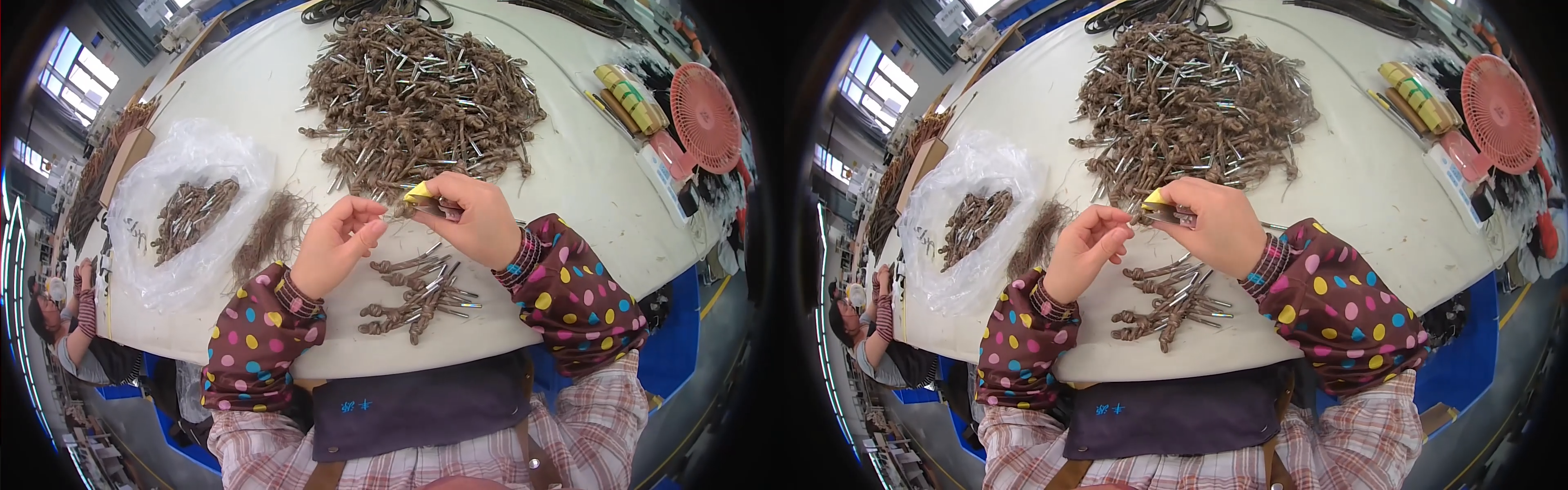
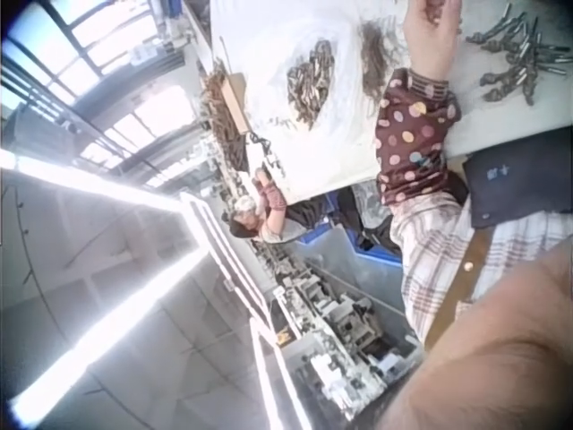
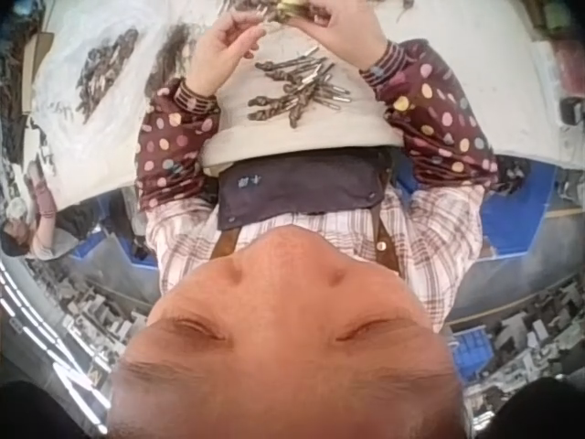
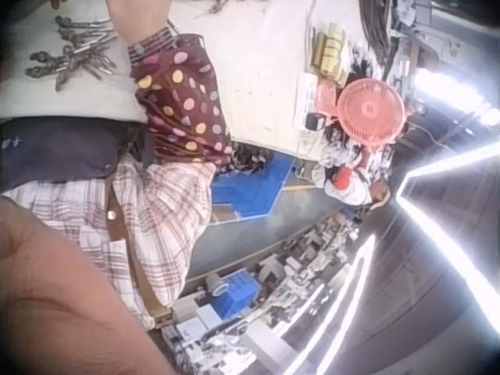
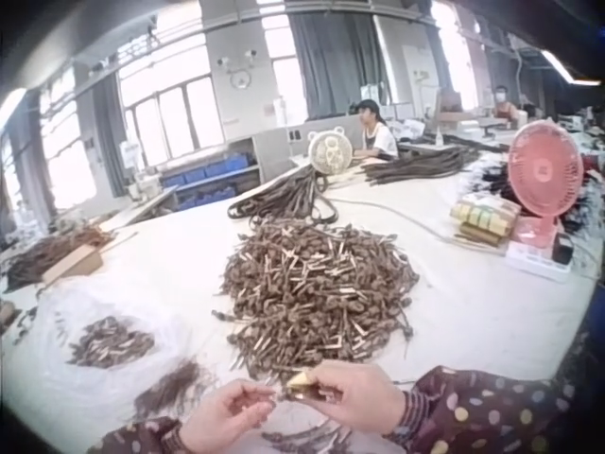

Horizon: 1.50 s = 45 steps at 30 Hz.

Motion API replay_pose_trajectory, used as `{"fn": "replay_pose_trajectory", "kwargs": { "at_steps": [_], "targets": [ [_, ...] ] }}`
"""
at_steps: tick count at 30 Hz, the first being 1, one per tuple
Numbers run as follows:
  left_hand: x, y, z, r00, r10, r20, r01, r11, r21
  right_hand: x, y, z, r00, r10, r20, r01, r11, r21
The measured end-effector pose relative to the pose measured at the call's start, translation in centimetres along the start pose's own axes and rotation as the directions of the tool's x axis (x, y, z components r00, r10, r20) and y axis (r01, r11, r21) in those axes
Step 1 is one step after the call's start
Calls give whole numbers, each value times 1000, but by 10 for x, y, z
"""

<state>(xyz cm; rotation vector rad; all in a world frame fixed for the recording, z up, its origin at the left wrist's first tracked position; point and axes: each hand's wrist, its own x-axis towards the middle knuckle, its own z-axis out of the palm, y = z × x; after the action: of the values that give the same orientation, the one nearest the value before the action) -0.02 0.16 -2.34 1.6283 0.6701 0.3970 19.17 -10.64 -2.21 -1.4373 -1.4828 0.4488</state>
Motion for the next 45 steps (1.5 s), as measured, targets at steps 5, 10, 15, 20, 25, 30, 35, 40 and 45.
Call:
{"fn": "replay_pose_trajectory", "kwargs": {
  "at_steps": [5,10,15,20,25,30,35,40,45],
  "targets": [
    [-4,-11,16,980,194,-34,-196,979,-48,-5,-8,7,999,-42,33,42,999,-9],
    [-10,-14,3,989,145,-31,-144,989,34,3,-10,-6,992,4,128,2,999,-48],
    [-25,-3,3,986,87,143,-99,992,82,18,8,-4,967,-198,161,245,898,-365],
    [-22,-8,5,981,168,95,-172,984,36,32,9,12,811,-512,283,575,609,-546],
    [-22,-6,4,976,192,107,-194,981,7,35,5,16,785,-548,288,603,567,-561],
    [-24,-4,1,967,166,193,-169,986,-5,29,5,5,844,-509,170,510,665,-546],
    [-24,-7,4,980,178,89,-154,960,-234,16,-11,-9,944,225,242,-269,949,166],
    [-17,-4,8,990,122,75,-95,953,-288,1,2,15,933,181,312,-324,798,508],
    [-13,-6,1,947,299,-118,-293,954,67,1,-10,3,969,199,144,-210,975,69]
  ]
}}
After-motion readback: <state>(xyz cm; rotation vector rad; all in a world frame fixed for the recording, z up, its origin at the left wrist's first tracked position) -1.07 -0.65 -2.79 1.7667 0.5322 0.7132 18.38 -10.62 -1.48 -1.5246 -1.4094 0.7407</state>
